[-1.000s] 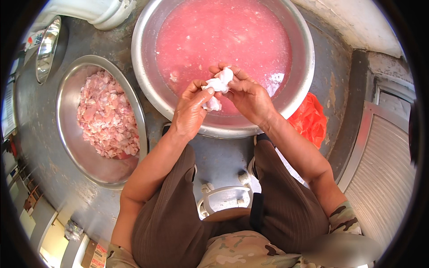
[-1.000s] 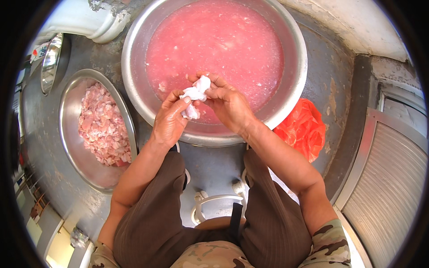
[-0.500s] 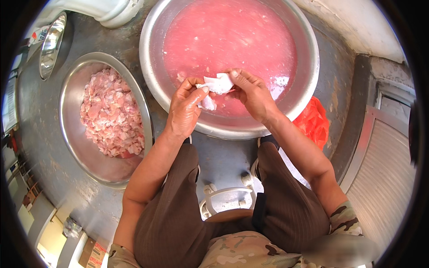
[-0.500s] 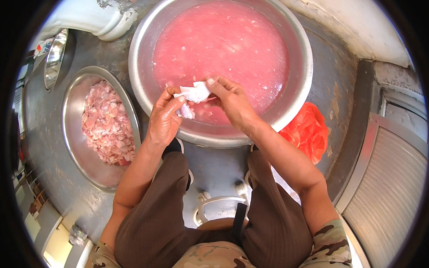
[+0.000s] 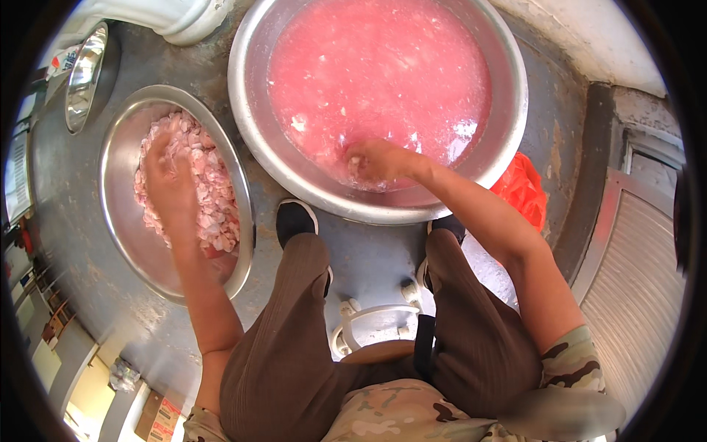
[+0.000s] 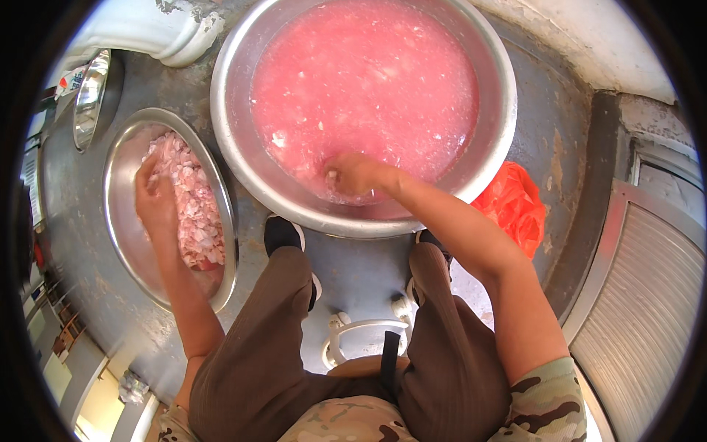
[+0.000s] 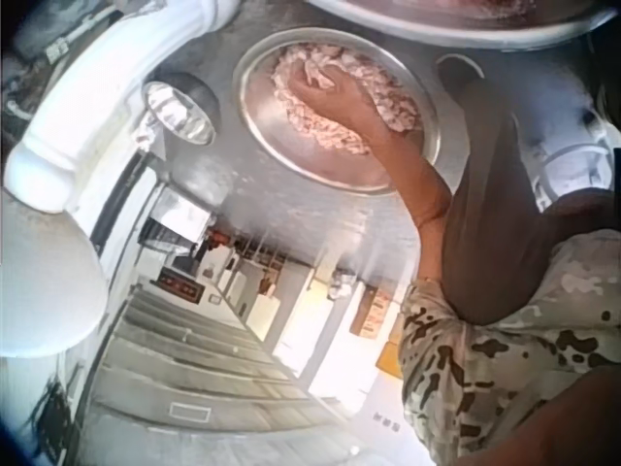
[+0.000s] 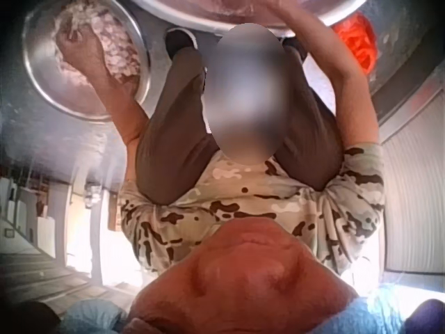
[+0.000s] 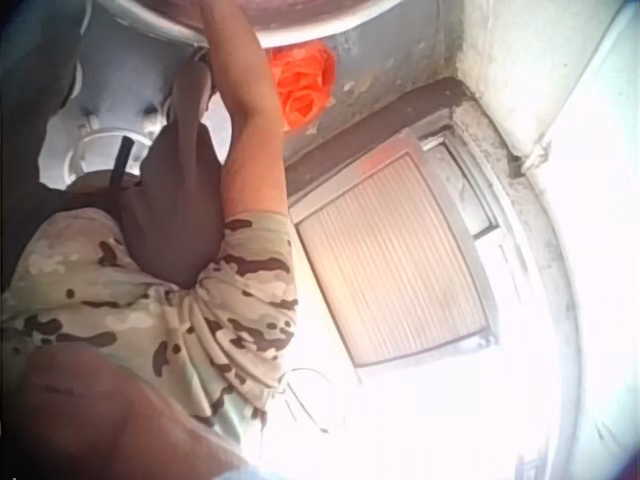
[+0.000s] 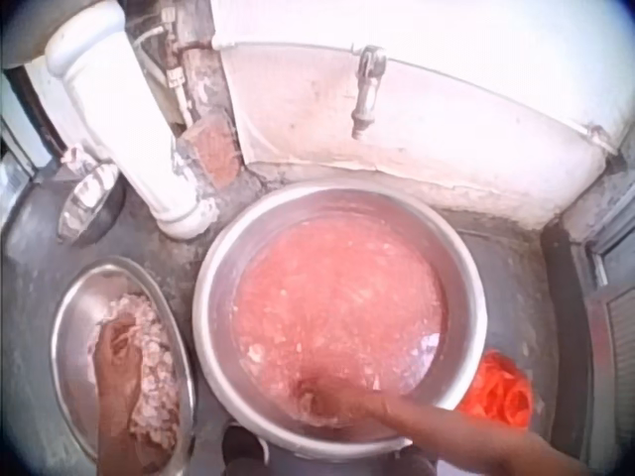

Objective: The person repeatedly picks up small pieces of raw meat from a metal bowl, rinses them by hand in a large basin of pink water, and returns them to the bowl. The process continues with multiple pieces handled one at a time.

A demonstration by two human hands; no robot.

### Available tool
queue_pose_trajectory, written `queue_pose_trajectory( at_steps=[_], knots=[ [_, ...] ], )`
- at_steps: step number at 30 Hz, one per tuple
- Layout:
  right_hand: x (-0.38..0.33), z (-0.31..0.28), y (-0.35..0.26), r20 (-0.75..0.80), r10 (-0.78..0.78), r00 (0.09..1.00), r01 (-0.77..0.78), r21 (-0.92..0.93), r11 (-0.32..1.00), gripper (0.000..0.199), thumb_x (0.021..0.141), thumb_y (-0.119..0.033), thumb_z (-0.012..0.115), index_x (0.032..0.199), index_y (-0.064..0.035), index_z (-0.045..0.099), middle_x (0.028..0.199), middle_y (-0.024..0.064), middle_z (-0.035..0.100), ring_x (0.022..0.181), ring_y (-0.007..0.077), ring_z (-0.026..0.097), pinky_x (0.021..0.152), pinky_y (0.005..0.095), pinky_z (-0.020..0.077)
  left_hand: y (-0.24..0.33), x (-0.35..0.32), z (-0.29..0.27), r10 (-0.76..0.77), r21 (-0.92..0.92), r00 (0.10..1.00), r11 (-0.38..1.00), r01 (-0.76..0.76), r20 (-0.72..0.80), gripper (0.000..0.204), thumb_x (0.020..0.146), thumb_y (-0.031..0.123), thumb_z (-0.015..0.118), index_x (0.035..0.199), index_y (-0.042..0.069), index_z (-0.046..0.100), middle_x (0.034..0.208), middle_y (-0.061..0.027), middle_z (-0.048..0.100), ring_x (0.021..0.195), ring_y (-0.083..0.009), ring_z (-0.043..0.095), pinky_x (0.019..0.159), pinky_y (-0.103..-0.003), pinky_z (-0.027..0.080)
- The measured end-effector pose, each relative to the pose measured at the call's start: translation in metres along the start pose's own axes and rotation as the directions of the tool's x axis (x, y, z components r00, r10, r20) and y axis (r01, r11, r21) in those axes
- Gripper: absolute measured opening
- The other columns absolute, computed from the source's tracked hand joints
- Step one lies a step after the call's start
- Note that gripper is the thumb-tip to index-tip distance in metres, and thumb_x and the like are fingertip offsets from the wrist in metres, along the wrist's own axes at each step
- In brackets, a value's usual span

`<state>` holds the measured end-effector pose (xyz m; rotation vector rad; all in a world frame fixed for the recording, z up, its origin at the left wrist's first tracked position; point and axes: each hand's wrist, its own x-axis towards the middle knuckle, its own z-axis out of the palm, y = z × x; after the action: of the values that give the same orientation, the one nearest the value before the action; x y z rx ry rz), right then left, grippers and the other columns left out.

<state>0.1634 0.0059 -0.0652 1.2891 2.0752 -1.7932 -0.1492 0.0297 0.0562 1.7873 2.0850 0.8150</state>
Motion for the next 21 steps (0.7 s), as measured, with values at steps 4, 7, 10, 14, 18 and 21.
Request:
queue_pose_trajectory(
  at_steps=[4, 7, 10, 14, 18, 21],
  knots=[
    [-0.027, -0.003, 0.012, -0.054, 0.108, 0.993, -0.06, 0.552, 0.831, 0.047, 0.072, -0.011, 0.064, 0.118, -0.0038, 0.055, 0.109, 0.0124, 0.061, 0.099, 0.0225, 0.058, 0.086, 0.0308, 0.0471, 0.056, -0.035, 0.068, 0.089, -0.434, 0.776, 0.866, 0.25, 0.624, 0.025, 0.089, 0.01, 0.053, 0.112, 0.002, 0.057, 0.111, -0.0091, 0.059, 0.104, -0.0165, 0.054, 0.093, -0.03, 0.041],
    [-0.047, -0.002, 0.013, -0.017, 0.14, 0.99, -0.065, 0.823, 0.565, 0.041, 0.078, -0.011, 0.065, 0.118, -0.0053, 0.054, 0.103, 0.0079, 0.063, 0.094, 0.0161, 0.06, 0.075, 0.0253, 0.0502, 0.075, -0.065, 0.111, 0.138, -0.371, 0.533, 0.857, 0.359, 0.835, 0.033, 0.089, 0.008, 0.049, 0.121, -0.001, 0.049, 0.119, -0.011, 0.053, 0.108, -0.0184, 0.052, 0.095, -0.031, 0.039],
    [-0.061, -0.004, 0.006, -0.013, 0.105, 0.994, -0.03, 0.917, 0.397, 0.034, 0.085, -0.015, 0.063, 0.117, -0.0057, 0.055, 0.095, 0.0048, 0.064, 0.079, 0.0109, 0.062, 0.06, 0.0201, 0.0492, 0.074, -0.08, 0.14, 0.164, -0.409, 0.478, 0.781, 0.471, 0.863, 0.039, 0.087, 0.003, 0.048, 0.125, -0.002, 0.043, 0.119, -0.0125, 0.053, 0.107, -0.0178, 0.052, 0.094, -0.031, 0.04],
    [-0.066, -0.003, 0.012, -0.057, 0.104, 0.993, 0.021, 0.949, 0.314, 0.031, 0.09, -0.026, 0.058, 0.113, -0.0054, 0.055, 0.092, 0.0048, 0.064, 0.074, 0.0095, 0.06, 0.056, 0.0227, 0.0487, 0.076, -0.074, 0.156, 0.242, -0.443, 0.374, 0.576, 0.687, 0.895, 0.04, 0.085, 0.001, 0.053, 0.124, -0.001, 0.044, 0.115, -0.0105, 0.055, 0.104, -0.0158, 0.054, 0.089, -0.03, 0.044],
    [-0.069, -0.008, 0.01, -0.022, 0.134, 0.991, -0.02, 0.951, 0.308, 0.031, 0.093, -0.029, 0.053, 0.109, -0.0034, 0.056, 0.084, 0.0064, 0.065, 0.065, 0.0091, 0.06, 0.047, 0.0208, 0.0467, 0.07, -0.072, 0.161, 0.264, -0.435, 0.348, 0.604, 0.668, 0.9, 0.031, 0.088, 0.006, 0.055, 0.118, 0.001, 0.05, 0.107, -0.0077, 0.057, 0.102, -0.015, 0.054, 0.09, -0.03, 0.043],
    [-0.074, -0.013, 0.001, -0.064, 0.173, 0.983, 0.004, 0.946, 0.324, 0.032, 0.094, -0.032, 0.051, 0.106, -0.0036, 0.057, 0.084, 0.0062, 0.065, 0.065, 0.0091, 0.06, 0.046, 0.0206, 0.0459, 0.068, -0.069, 0.163, 0.227, -0.422, 0.357, 0.543, 0.725, 0.906, 0.026, 0.09, 0.012, 0.054, 0.113, 0.002, 0.052, 0.104, -0.0067, 0.058, 0.1, -0.0153, 0.055, 0.092, -0.031, 0.042]
  ],
)
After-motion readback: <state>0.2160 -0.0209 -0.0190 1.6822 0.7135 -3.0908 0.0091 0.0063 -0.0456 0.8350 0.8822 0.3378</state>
